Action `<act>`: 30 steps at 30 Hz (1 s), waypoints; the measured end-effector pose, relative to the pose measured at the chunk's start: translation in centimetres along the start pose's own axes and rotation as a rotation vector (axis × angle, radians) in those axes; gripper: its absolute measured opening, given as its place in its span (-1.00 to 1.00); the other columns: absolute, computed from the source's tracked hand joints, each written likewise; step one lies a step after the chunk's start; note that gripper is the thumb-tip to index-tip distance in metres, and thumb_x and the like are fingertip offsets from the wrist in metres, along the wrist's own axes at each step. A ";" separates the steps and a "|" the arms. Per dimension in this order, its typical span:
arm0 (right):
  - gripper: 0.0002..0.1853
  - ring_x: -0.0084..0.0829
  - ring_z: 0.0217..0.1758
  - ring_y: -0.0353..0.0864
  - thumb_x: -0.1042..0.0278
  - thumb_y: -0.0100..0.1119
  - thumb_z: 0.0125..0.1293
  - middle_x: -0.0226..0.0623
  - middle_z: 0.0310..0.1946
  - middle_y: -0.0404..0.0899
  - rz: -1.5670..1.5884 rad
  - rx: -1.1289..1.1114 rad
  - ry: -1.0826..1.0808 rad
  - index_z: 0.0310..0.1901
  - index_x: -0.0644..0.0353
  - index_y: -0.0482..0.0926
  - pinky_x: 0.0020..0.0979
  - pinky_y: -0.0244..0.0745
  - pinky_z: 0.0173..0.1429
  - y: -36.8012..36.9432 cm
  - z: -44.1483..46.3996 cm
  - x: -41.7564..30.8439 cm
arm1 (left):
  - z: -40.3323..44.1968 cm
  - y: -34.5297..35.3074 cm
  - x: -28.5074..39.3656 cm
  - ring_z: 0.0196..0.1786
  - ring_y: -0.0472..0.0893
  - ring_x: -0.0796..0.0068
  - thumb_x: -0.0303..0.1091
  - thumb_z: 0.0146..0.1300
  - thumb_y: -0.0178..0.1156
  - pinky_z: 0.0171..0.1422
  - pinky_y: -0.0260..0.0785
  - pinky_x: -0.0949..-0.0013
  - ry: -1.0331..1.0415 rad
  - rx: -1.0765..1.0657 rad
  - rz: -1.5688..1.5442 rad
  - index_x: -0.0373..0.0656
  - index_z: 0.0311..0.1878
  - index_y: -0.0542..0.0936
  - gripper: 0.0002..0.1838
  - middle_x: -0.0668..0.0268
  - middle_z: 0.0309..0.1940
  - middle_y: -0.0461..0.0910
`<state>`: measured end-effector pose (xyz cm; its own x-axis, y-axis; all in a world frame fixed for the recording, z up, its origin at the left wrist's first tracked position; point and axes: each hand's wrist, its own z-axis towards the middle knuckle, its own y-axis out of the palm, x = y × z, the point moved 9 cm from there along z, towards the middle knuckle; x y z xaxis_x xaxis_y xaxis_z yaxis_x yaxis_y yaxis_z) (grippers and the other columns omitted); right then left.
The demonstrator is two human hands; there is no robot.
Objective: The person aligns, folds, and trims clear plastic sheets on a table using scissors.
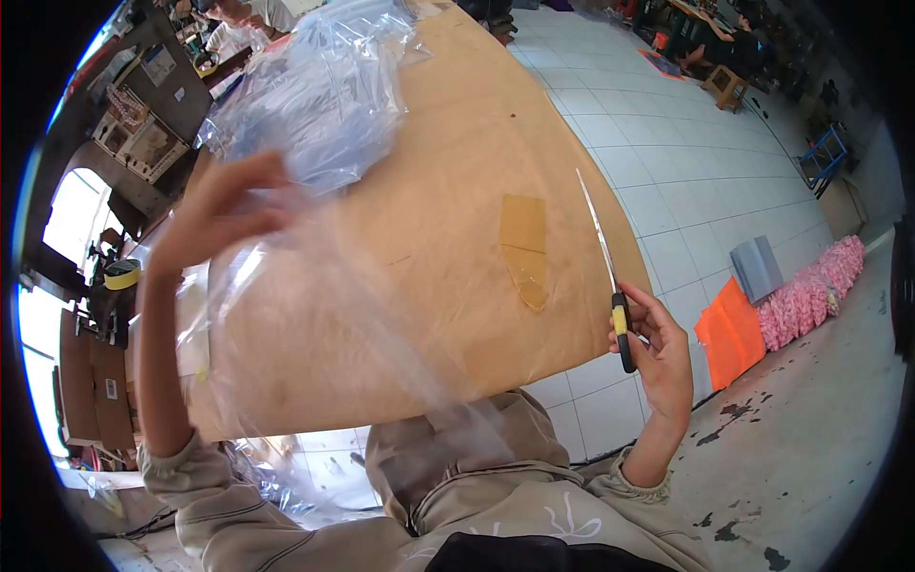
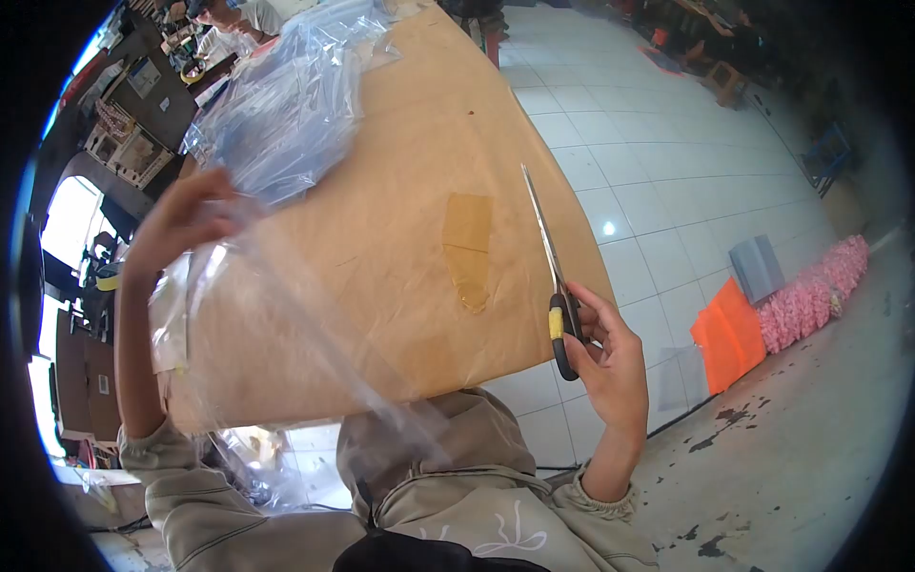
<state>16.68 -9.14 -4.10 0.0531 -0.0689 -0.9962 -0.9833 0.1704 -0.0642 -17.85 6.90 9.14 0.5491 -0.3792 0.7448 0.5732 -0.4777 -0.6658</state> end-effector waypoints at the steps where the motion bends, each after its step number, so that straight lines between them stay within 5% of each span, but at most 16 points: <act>1: -0.46 -0.60 -0.18 0.46 0.71 0.05 0.16 -0.34 -0.18 0.48 0.013 -0.004 -0.014 0.23 0.33 0.30 -0.58 0.45 -0.10 0.0 0.0 0.1 | -2.5 -3.9 -1.0 -0.14 0.60 0.46 -0.42 0.13 0.24 -0.18 0.49 0.48 -0.054 0.161 0.034 -0.22 -0.07 0.41 -0.68 0.22 -0.15 0.58; 3: -0.46 -0.60 -0.18 0.46 0.71 0.05 0.16 -0.34 -0.19 0.48 0.024 0.001 -0.032 0.23 0.32 0.30 -0.58 0.45 -0.10 0.0 -0.1 0.1 | -8.7 -14.3 -3.4 -0.14 0.60 0.49 -0.32 0.19 0.20 -0.19 0.48 0.45 -0.038 0.451 0.245 -0.24 0.18 0.35 -0.51 0.22 -0.17 0.59; 4: -0.46 -0.60 -0.18 0.46 0.71 0.05 0.17 -0.33 -0.19 0.48 0.020 0.008 -0.037 0.23 0.32 0.30 -0.58 0.45 -0.10 0.0 -0.2 0.0 | -12.8 -20.5 -3.6 -0.09 0.57 0.42 -0.27 0.23 0.16 -0.05 0.43 0.39 -0.113 0.550 0.342 -0.24 0.24 0.30 -0.46 0.22 -0.13 0.57; 6: -0.46 -0.60 -0.18 0.46 0.70 0.06 0.16 -0.33 -0.20 0.48 0.030 0.020 -0.056 0.23 0.33 0.30 -0.57 0.45 -0.11 0.1 -0.2 -0.2 | -18.2 -26.4 3.9 -0.13 0.55 0.37 -0.24 0.22 0.17 -0.06 0.43 0.37 -0.104 0.792 0.628 -0.27 0.17 0.31 -0.49 0.20 -0.18 0.54; 9: -0.44 -0.59 -0.20 0.46 0.67 0.10 0.15 -0.33 -0.21 0.47 0.089 0.047 -0.115 0.24 0.33 0.27 -0.57 0.44 -0.15 0.0 -0.4 -0.4 | -22.6 -19.8 19.6 -0.43 0.57 0.44 -0.32 0.09 0.33 -0.52 0.57 0.48 0.185 1.187 1.192 -0.39 -0.21 0.51 -0.67 0.16 -0.42 0.54; 10: -0.42 -0.59 -0.20 0.46 0.65 0.11 0.15 -0.33 -0.21 0.47 0.123 0.059 -0.147 0.25 0.34 0.26 -0.57 0.44 -0.16 -0.3 -0.5 0.0 | -23.1 -17.3 21.5 -0.45 0.49 0.46 -0.32 0.03 0.38 -0.39 0.42 0.42 0.229 1.259 1.392 -0.30 -0.39 0.50 -0.72 0.23 -0.50 0.54; 12: -0.38 -0.60 -0.21 0.46 0.61 0.16 0.13 -0.34 -0.22 0.46 0.201 0.076 -0.194 0.27 0.33 0.22 -0.58 0.43 -0.19 -0.5 -0.9 0.0 | -23.1 -11.8 20.4 -0.46 0.49 0.44 -0.38 0.02 0.34 -0.39 0.41 0.39 0.213 1.332 1.409 -0.27 -0.37 0.52 -0.79 0.25 -0.48 0.53; 15: -0.30 -0.61 -0.25 0.44 0.55 0.24 0.11 -0.37 -0.26 0.44 0.318 0.064 -0.173 0.29 0.32 0.18 -0.59 0.41 -0.21 0.3 -2.3 -0.2 | -20.4 0.5 13.2 -0.47 0.49 0.40 -0.48 0.01 0.28 -0.38 0.39 0.36 0.031 1.261 0.946 -0.22 -0.34 0.56 -0.87 0.28 -0.46 0.51; 18: -0.39 -0.63 -0.31 0.40 0.49 0.31 0.10 -0.42 -0.34 0.39 0.382 -0.021 -0.091 0.18 0.29 0.26 -0.59 0.38 -0.22 2.7 -4.5 -0.4 | -13.5 15.1 12.4 -0.47 0.48 0.37 -0.55 -0.07 0.27 -0.44 0.32 0.38 0.262 0.793 1.002 -0.16 -0.31 0.60 -0.81 0.26 -0.37 0.52; 20: -0.49 -0.63 -0.30 0.41 0.48 0.33 0.10 -0.41 -0.32 0.41 0.360 -0.133 -0.061 0.06 0.25 0.31 -0.59 0.38 -0.21 4.6 -6.2 0.9 | -12.0 20.0 9.8 -0.46 0.47 0.44 -0.50 -0.08 0.31 -0.47 0.30 0.45 0.246 0.680 0.762 -0.14 -0.24 0.61 -0.75 0.26 -0.33 0.53; 24: -0.60 -0.63 -0.26 0.44 0.53 0.35 0.07 -0.35 -0.29 0.47 0.356 -0.109 0.083 -0.12 0.19 0.33 -0.60 0.37 -0.18 7.5 -8.1 1.3 | -10.6 24.0 8.0 -0.43 0.45 0.40 -0.55 -0.19 0.38 -0.48 0.29 0.42 0.219 0.688 0.492 -0.13 -0.20 0.59 -0.62 0.25 -0.33 0.50; 30: -0.61 -0.60 -0.28 0.50 0.67 0.29 0.06 -0.28 -0.33 0.54 0.242 0.017 0.015 -0.14 0.21 0.33 -0.57 0.40 -0.18 9.1 -6.3 1.5 | -11.7 24.8 7.0 -0.41 0.45 0.43 -0.54 -0.20 0.38 -0.35 0.28 0.41 0.259 0.711 0.483 -0.06 -0.19 0.60 -0.60 0.30 -0.26 0.48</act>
<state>6.70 -13.87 -5.84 -0.1860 -0.0386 -0.9818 -0.9640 0.2006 0.1748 -6.89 -16.89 -1.63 0.7230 -0.6196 0.3056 0.6036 0.3511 -0.7159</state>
